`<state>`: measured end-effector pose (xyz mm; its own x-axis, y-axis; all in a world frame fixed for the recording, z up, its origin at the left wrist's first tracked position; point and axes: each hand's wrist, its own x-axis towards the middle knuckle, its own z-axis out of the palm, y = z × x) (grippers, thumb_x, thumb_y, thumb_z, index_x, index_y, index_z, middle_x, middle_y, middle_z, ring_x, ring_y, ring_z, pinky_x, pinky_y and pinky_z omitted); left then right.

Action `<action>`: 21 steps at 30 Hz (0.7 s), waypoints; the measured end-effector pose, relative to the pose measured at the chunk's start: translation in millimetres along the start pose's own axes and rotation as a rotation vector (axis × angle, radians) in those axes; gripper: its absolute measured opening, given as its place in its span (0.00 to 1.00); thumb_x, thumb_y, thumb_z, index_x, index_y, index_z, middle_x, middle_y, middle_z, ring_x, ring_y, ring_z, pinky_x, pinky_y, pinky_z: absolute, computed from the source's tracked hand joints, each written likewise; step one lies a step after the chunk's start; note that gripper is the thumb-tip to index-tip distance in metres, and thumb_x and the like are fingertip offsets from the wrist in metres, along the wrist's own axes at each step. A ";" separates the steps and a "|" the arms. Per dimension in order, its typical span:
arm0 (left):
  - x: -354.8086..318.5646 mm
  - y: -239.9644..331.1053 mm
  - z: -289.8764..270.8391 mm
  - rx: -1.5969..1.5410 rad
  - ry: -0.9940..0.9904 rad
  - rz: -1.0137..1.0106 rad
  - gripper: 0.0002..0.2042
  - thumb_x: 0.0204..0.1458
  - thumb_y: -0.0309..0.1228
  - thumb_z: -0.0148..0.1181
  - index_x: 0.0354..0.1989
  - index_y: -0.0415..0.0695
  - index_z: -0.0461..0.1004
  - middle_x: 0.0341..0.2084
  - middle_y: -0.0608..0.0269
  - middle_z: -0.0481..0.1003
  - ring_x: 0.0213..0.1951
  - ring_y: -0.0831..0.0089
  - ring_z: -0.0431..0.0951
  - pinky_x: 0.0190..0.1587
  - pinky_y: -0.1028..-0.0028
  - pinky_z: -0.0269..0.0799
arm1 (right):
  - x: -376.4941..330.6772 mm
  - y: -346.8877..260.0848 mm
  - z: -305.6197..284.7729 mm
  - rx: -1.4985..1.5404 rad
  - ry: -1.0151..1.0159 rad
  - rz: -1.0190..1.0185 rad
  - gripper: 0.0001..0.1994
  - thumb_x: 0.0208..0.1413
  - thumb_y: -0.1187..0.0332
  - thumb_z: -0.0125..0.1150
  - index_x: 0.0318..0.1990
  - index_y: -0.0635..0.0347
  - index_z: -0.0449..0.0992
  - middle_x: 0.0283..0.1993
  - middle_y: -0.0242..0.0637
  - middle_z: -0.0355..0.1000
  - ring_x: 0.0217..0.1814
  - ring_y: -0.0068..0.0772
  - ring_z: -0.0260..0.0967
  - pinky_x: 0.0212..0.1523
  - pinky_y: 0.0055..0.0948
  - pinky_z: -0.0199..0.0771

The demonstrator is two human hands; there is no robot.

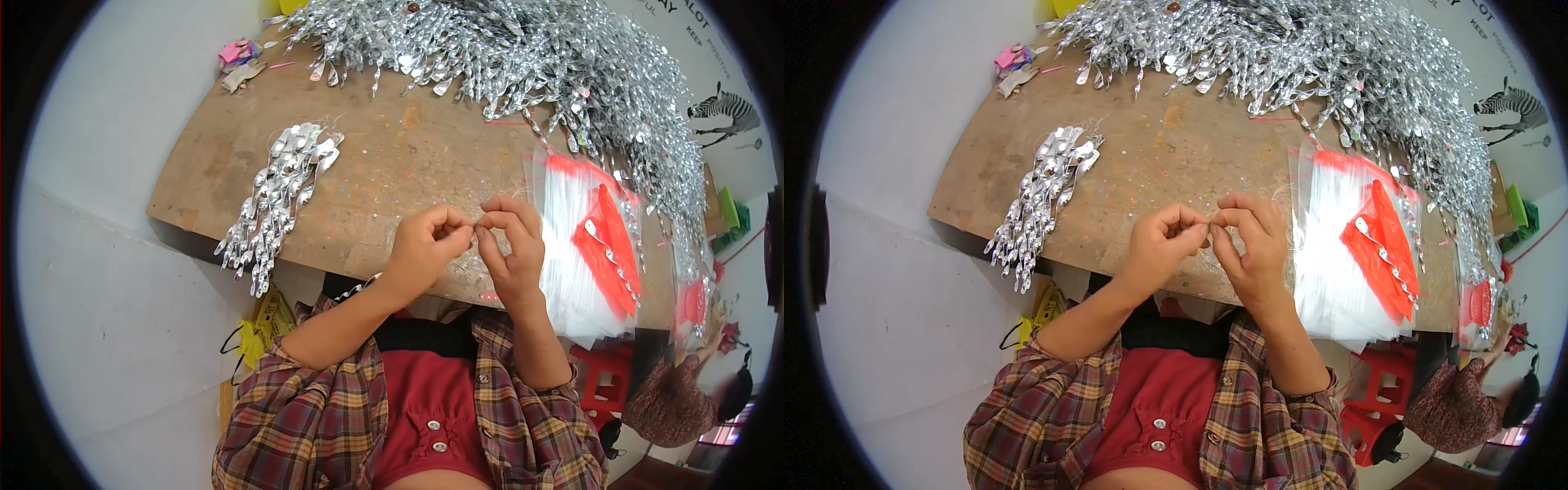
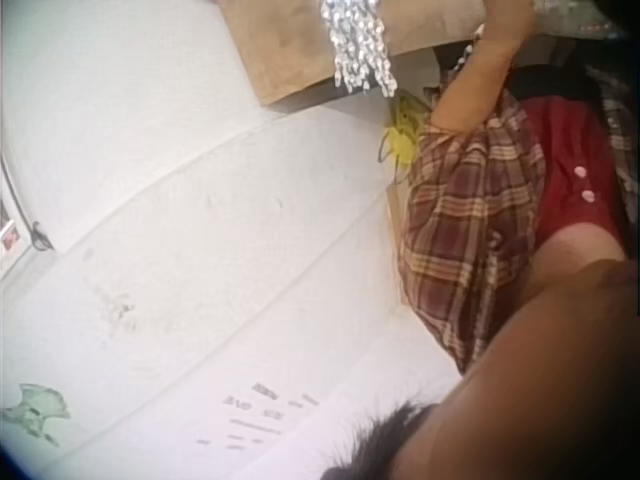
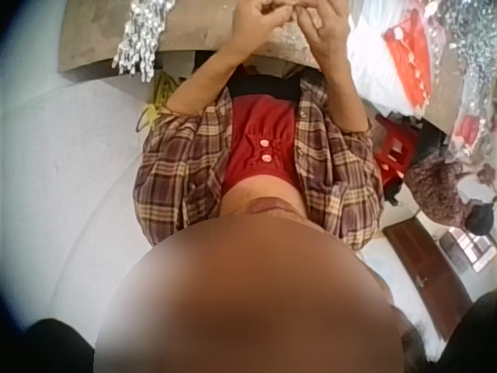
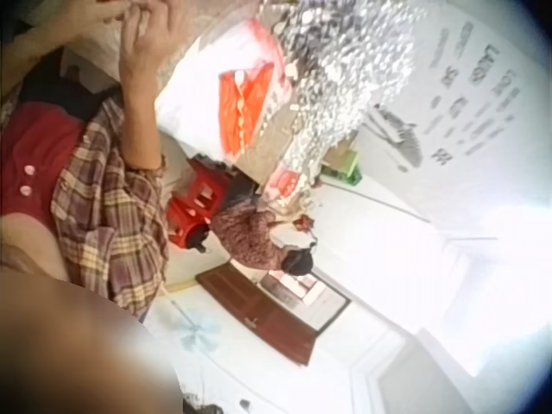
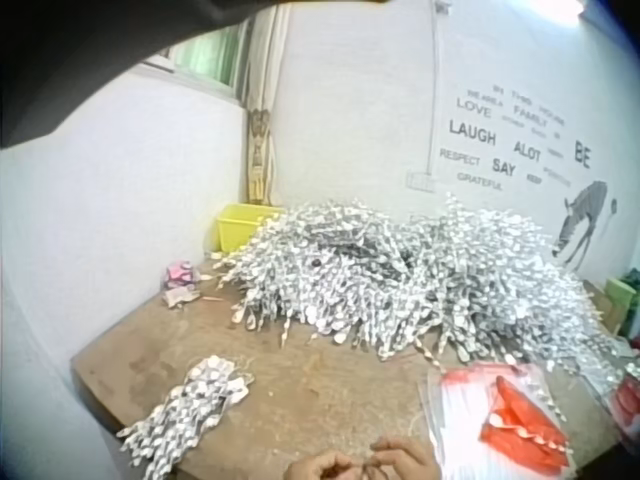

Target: Sorting and organizing silver tinsel-like decorations on a table.

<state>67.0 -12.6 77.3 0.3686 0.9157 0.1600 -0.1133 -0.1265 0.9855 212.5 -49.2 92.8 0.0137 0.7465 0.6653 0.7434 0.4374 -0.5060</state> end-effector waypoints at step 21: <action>3.9 4.9 0.1 -0.563 -0.209 -0.321 0.04 0.51 0.27 0.56 0.33 0.41 0.72 0.25 0.68 0.73 0.28 0.84 0.71 0.31 0.85 0.64 | -15.5 9.5 -13.9 0.112 -0.013 0.051 0.08 0.45 0.81 0.60 0.34 0.61 0.75 0.37 0.38 0.71 0.40 0.32 0.69 0.40 0.25 0.69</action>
<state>68.0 -9.8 82.7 0.6280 0.7749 -0.0723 -0.4104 0.4087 0.8152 228.6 -63.6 85.4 0.0408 0.7752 0.6304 0.6622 0.4515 -0.5980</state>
